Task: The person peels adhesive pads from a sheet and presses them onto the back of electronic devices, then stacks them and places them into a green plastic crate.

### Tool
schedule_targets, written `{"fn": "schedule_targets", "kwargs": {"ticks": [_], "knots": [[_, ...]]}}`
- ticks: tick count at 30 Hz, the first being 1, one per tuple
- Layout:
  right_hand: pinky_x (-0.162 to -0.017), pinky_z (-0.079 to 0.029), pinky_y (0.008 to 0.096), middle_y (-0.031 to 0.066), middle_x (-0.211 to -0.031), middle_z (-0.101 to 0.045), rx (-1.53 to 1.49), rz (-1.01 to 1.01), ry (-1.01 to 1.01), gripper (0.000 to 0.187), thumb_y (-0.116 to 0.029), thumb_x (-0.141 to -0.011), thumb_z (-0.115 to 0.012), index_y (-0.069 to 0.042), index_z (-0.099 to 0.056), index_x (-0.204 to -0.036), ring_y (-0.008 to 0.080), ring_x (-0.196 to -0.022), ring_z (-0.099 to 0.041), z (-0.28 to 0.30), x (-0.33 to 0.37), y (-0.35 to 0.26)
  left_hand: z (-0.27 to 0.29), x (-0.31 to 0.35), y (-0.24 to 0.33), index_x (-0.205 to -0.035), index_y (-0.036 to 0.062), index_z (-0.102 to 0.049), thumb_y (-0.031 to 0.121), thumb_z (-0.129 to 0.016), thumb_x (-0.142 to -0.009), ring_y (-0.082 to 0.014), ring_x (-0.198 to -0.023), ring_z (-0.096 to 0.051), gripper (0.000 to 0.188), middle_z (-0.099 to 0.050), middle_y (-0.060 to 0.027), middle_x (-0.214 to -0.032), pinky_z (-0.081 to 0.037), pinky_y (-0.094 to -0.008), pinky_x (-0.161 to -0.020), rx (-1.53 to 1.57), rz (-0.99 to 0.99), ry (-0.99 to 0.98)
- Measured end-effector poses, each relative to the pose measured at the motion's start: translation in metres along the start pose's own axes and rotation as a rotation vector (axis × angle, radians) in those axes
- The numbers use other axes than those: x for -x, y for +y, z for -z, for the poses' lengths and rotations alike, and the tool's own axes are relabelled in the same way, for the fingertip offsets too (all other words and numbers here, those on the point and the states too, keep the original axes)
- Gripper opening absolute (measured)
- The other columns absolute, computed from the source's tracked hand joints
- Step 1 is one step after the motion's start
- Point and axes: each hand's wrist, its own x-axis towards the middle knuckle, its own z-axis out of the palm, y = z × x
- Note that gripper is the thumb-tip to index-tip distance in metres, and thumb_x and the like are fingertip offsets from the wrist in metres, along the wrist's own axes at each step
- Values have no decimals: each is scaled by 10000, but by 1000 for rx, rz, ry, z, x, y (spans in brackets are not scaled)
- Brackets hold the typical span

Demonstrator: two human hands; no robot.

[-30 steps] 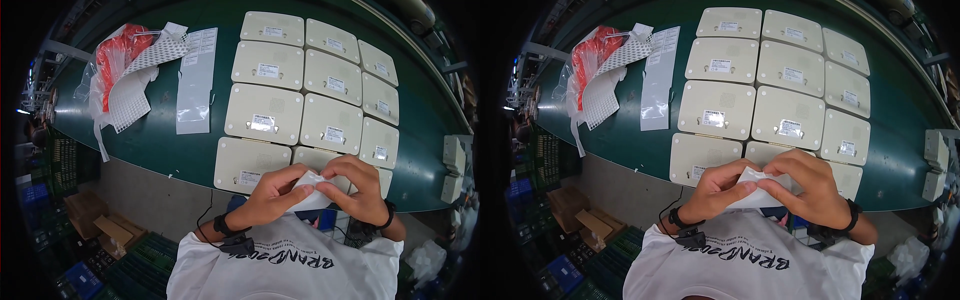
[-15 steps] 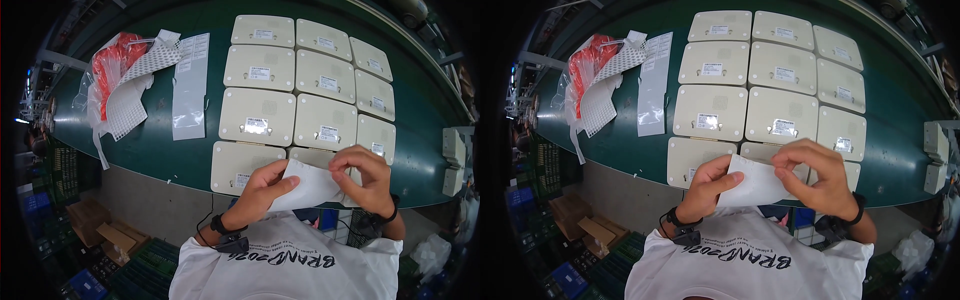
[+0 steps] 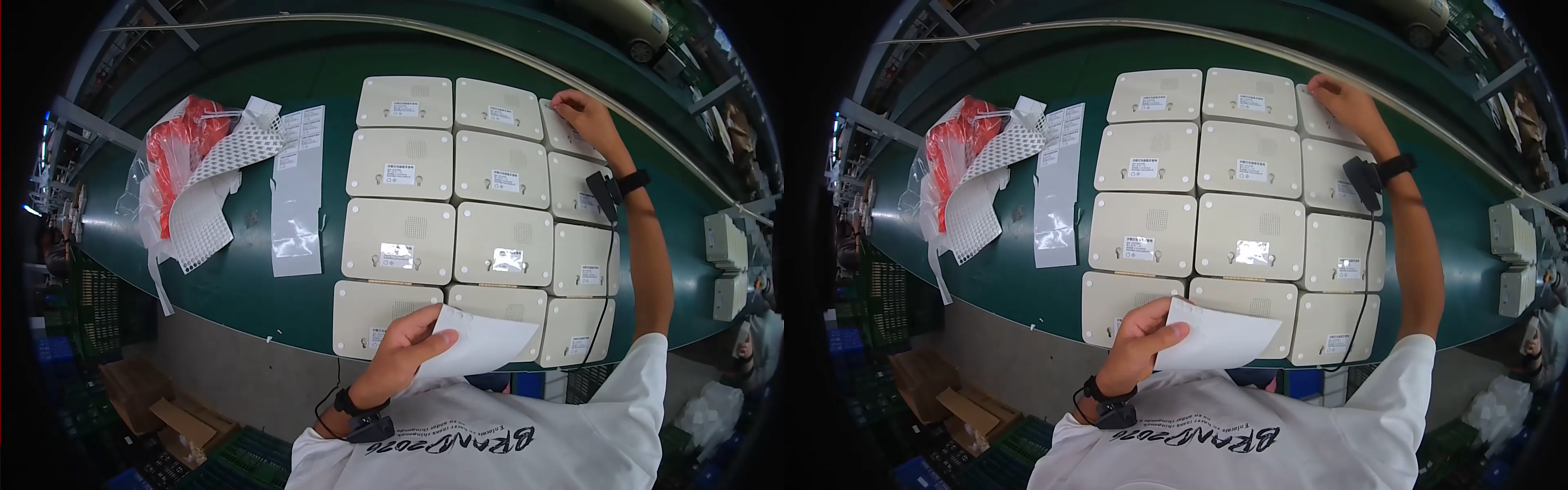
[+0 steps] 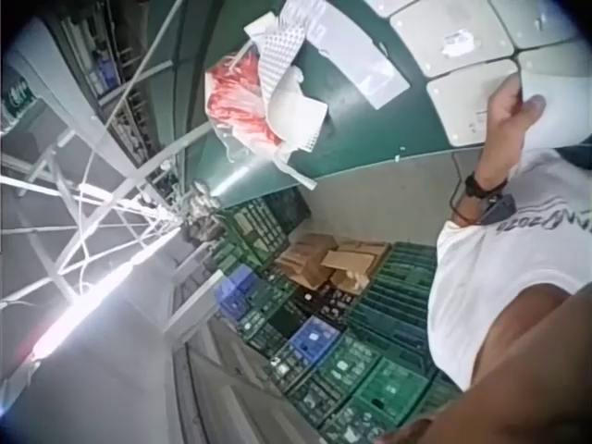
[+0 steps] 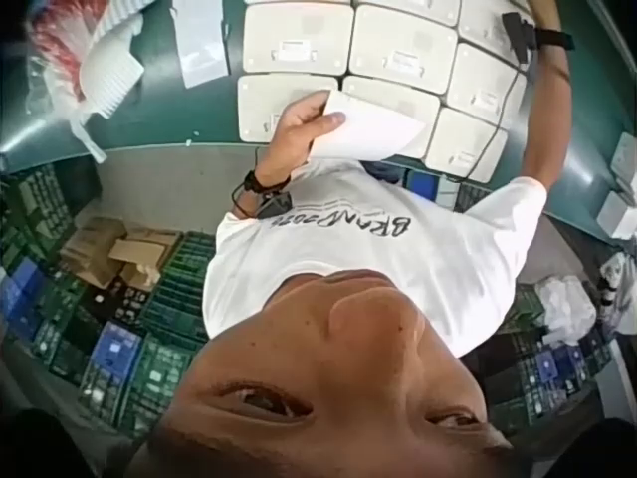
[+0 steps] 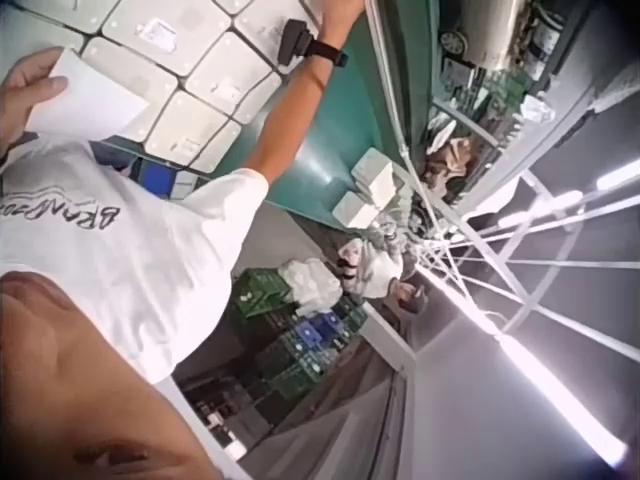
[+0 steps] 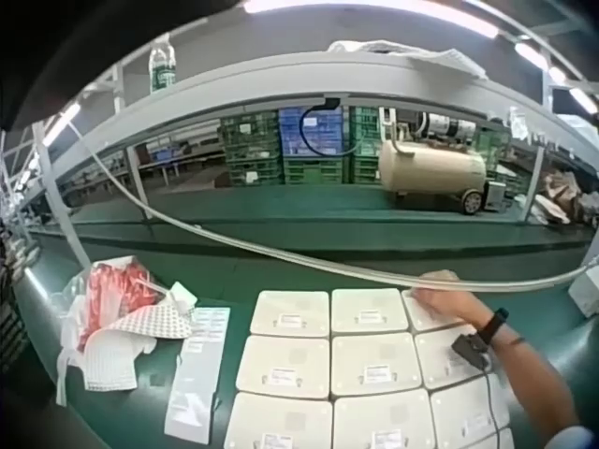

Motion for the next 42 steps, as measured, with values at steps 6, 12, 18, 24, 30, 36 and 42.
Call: {"fn": "schedule_targets", "kwargs": {"ticks": [6, 12, 18, 24, 30, 36, 42], "knots": [[-852, -464, 231, 8, -1039, -692, 129, -48, -91, 177, -179, -1002, -587, -99, -699, -1114, 108, -948, -620, -3, -16, -13, 3, 0, 1, -1217, -30, -603, 74, -585, -984, -120, -1036, -610, 256, -668, -69, -1125, -474, -276, -922, -16, 21, -24], [-882, -475, 251, 30, -1053, -701, 131, -7, -135, 171, -160, -992, -588, -86, -700, -1098, 139, -974, -636, 0, -17, -19, 1, -2, 7, -1220, -21, -601, 75, -581, -986, -111, -1028, -599, 254, -661, -57, -1108, -465, -273, -917, -41, 37, -41], [-868, -494, 271, 49, -999, -700, 140, 40, -98, 156, -127, -960, -615, -54, -699, -1068, 138, -931, -638, -1, -24, -10, 3, -3, 6, -1229, -21, -597, 68, -572, -992, -106, -1025, -595, 255, -657, -56, -1112, -466, -270, -915, -46, 43, -57], [-827, -512, 286, 56, -966, -690, 207, -23, -62, 158, -108, -936, -624, -36, -698, -1056, 133, -880, -630, -3, -26, -18, 5, -1, 5, -1239, -19, -594, 59, -566, -995, -105, -1031, -595, 258, -658, -55, -1122, -466, -268, -918, -54, 38, -66], [-827, -516, 297, 64, -1001, -692, 285, -7, -58, 181, -97, -942, -620, -14, -694, -1084, 150, -908, -628, -5, -20, -16, 8, 0, 3, -1251, -17, -591, 61, -563, -998, -109, -1049, -598, 266, -658, -57, -1136, -470, -273, -929, -50, 26, -97], [-830, -513, 301, 94, -1057, -688, 405, 434, 15, 208, -58, -954, -593, 4, -688, -1129, 194, -952, -641, 2, 23, -20, 3, 3, 3, -1270, -44, -580, 66, -558, -995, -146, -1086, -625, 297, -665, -92, -1169, -494, -301, -945, 67, 43, -33], [-724, -517, 297, 122, -939, -692, -139, 299, -363, 143, -4, -873, -677, 3, -728, -1006, 228, -800, -660, -33, 179, -187, 4, -1, 6, -1282, -49, -570, 122, -552, -1023, -161, -1071, -646, 312, -670, -109, -1162, -522, -300, -910, 374, 152, 14]]}}
